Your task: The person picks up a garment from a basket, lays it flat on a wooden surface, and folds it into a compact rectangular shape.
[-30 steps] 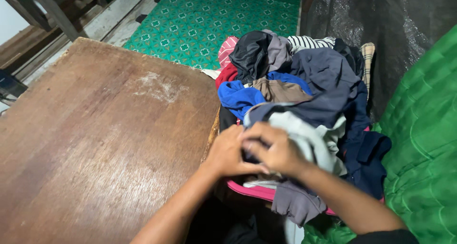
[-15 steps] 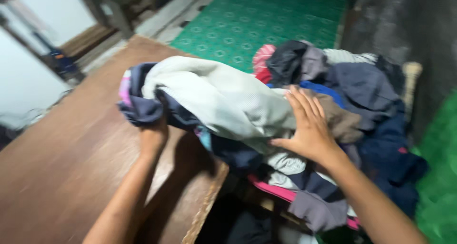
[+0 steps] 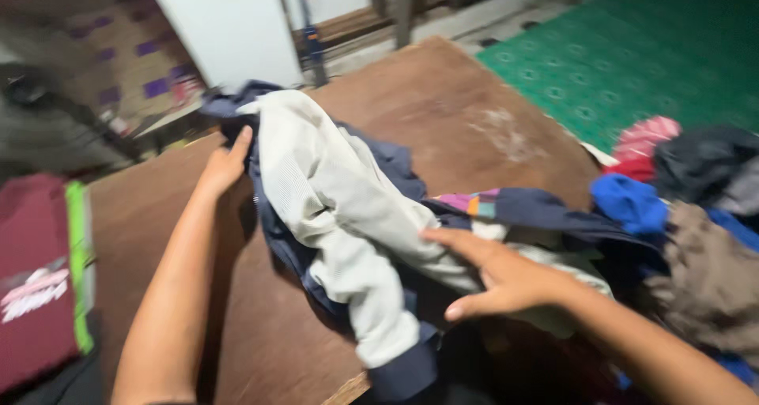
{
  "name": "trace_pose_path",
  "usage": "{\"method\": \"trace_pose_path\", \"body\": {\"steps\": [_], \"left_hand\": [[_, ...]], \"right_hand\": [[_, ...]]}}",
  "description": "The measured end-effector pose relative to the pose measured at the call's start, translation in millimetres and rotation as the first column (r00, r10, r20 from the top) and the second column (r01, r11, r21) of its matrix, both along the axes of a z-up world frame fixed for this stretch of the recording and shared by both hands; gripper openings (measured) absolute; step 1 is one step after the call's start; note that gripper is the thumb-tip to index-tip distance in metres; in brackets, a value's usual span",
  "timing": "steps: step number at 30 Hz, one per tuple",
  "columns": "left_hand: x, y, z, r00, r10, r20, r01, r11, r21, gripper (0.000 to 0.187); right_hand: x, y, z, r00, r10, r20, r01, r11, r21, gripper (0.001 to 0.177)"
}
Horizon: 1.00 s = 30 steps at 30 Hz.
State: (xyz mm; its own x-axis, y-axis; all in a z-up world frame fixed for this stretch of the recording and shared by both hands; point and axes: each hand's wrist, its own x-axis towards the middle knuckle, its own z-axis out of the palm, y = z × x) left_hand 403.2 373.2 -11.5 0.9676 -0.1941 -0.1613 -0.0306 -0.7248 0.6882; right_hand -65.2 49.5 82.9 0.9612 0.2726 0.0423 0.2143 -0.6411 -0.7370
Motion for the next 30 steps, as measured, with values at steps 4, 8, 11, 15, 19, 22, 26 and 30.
{"method": "trace_pose_path", "body": {"steps": [4, 8, 11, 15, 19, 22, 26, 30], "left_hand": [[-52.2, 42.1, 16.6, 0.871, 0.304, 0.386, -0.176, 0.927, -0.331, 0.058], [-157.0, 36.5, 32.7, 0.761, -0.074, 0.645, 0.14, 0.989, -0.051, 0.067], [-210.3, 23.6, 34.1, 0.853, -0.253, 0.457, 0.171, 0.962, 0.215, 0.088], [-218.0, 29.0, 19.4, 0.895, -0.333, 0.297, 0.268, 0.934, 0.237, 0.102], [-192.6, 40.8, -9.8, 0.867, -0.377, 0.325, 0.338, 0.925, 0.173, 0.095], [-168.9, 47.0, -26.7, 0.776, -0.433, 0.458, 0.442, 0.892, 0.095, 0.09], [-130.4, 58.6, -26.2, 0.824, -0.386, 0.414, 0.386, 0.918, 0.087, 0.053], [-62.2, 90.1, -9.0, 0.831, -0.358, 0.426, 0.272, 0.929, 0.252, 0.041]], "right_hand": [[44.3, 65.9, -13.3, 0.912, 0.319, 0.26, -0.249, 0.931, -0.269, 0.104], [78.1, 102.3, -25.8, 0.902, 0.402, 0.156, -0.356, 0.898, -0.257, 0.103], [107.9, 94.4, -21.4, 0.923, 0.383, 0.028, -0.384, 0.923, 0.033, 0.078], [148.4, 61.3, -12.1, 0.94, -0.017, 0.341, 0.05, 0.995, -0.087, 0.052], [157.4, 10.3, -12.6, 0.726, 0.044, 0.686, 0.423, 0.759, -0.495, 0.092], [144.5, -17.2, -25.6, 0.951, -0.193, 0.243, 0.292, 0.821, -0.491, 0.085], [123.5, -35.4, -44.3, 0.969, -0.135, 0.209, 0.228, 0.815, -0.532, 0.054], [101.9, -55.6, -33.0, 0.956, -0.282, -0.082, 0.207, 0.845, -0.493, 0.043]]}}
